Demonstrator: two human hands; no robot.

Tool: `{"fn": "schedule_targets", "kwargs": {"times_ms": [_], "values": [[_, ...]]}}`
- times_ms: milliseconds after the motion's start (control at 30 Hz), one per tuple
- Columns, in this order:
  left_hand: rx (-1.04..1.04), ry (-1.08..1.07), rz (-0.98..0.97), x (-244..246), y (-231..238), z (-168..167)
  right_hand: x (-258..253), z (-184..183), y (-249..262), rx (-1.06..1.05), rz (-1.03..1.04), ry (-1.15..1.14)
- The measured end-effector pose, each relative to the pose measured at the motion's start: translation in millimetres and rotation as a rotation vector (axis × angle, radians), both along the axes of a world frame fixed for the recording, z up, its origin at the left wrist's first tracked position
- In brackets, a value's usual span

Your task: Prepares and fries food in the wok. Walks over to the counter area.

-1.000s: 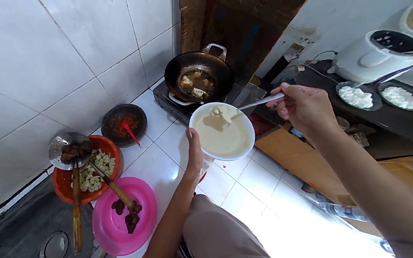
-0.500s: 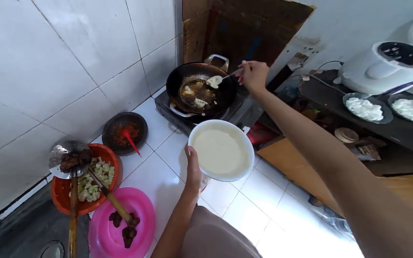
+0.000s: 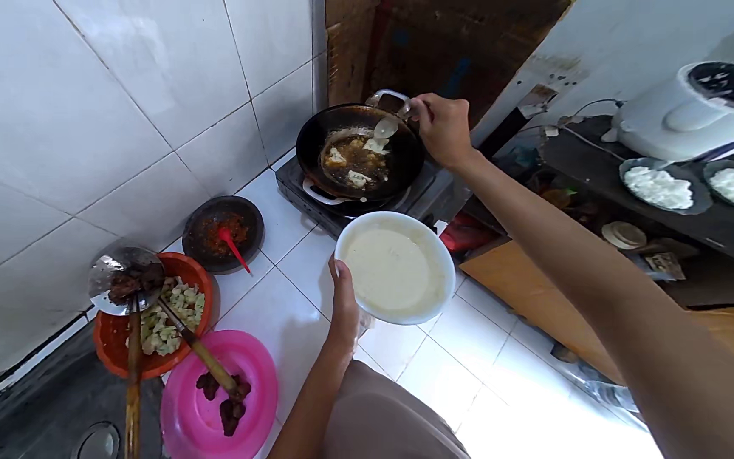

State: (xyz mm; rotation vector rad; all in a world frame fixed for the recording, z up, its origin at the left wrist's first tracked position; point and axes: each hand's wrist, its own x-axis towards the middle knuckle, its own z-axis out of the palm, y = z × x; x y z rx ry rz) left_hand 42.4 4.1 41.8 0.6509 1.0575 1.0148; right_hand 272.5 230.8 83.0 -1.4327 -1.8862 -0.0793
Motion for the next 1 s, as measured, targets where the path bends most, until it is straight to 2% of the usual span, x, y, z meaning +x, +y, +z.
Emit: {"fn": "schedule_targets", "kwargs": {"times_ms": [267, 1000], "values": [[0.007, -0.026, -0.001, -1.5, -2.3, 1.8, -6.2, -12.4, -12.1, 0.077, 0.135, -0.089], [-0.014, -0.012, 0.062, -23.1, -9.9, -8.2, 1.6, -28.3, -17.8, 0.118, 0.081, -0.057]]}}
